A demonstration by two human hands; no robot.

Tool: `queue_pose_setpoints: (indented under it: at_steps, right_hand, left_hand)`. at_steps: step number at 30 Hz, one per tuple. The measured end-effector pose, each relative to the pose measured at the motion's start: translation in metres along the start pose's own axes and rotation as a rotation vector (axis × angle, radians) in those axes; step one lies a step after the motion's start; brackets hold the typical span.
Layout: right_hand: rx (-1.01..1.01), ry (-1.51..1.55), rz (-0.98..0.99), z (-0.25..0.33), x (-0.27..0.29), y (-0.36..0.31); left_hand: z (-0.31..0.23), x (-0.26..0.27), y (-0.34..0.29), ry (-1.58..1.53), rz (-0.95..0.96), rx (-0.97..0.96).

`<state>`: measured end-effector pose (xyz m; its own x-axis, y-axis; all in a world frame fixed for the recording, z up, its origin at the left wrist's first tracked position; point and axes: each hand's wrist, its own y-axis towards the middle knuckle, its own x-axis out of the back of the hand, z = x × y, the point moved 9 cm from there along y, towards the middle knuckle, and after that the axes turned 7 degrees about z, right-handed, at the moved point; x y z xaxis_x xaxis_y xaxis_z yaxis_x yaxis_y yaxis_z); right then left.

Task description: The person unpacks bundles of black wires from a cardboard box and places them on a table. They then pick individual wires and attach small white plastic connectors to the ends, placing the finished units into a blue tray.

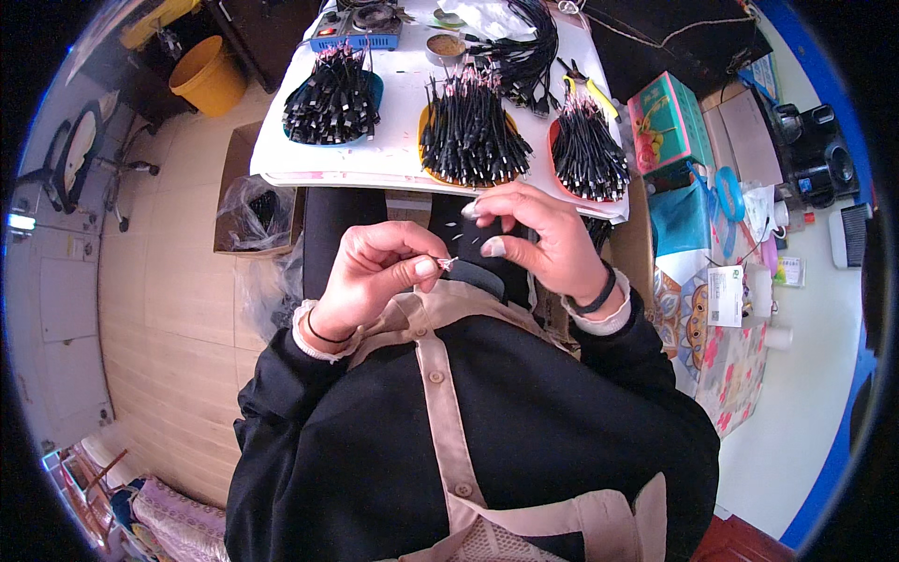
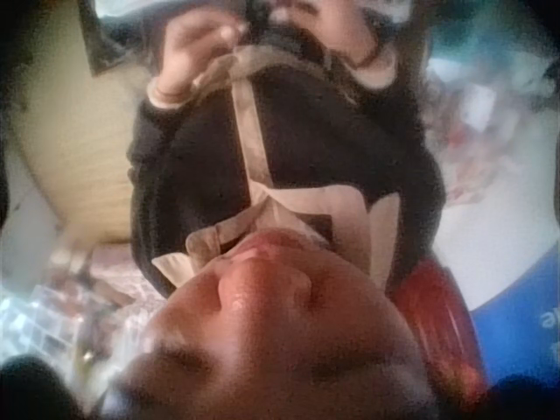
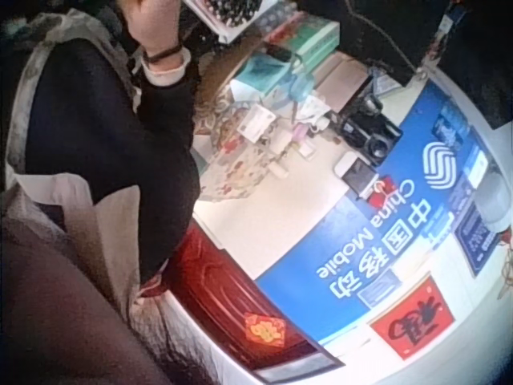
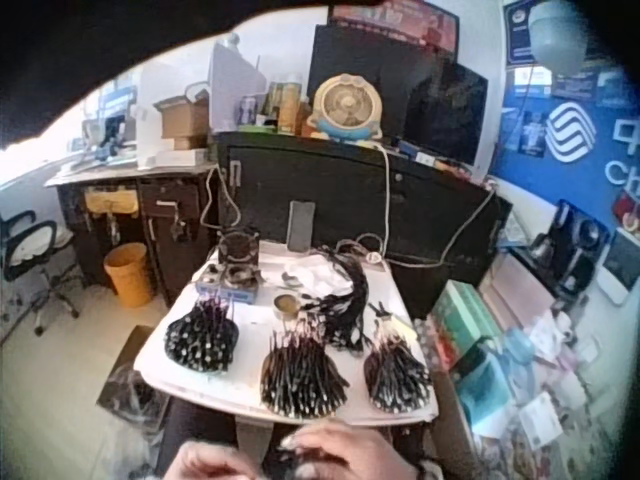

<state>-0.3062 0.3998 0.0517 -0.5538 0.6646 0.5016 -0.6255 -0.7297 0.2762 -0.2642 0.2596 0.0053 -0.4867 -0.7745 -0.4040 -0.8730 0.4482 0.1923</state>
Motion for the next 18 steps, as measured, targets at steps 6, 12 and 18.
queue_pose_setpoints:
  at_steps: [6,12,18]
  right_hand:
    - [0.105,-0.022,0.067,0.032,-0.017,0.009]
    - [-0.383,0.738,0.208,-0.014,-0.049,-0.005]
    - [-0.395,0.824,0.083,-0.022,-0.047,-0.008]
  left_hand:
    - [-0.007,-0.004,0.0,0.148,0.004,0.002]
    - [-0.038,-0.023,-0.003,0.837,0.018,-0.281]
    - [-0.02,-0.005,-0.007,0.48,-0.082,-0.102]
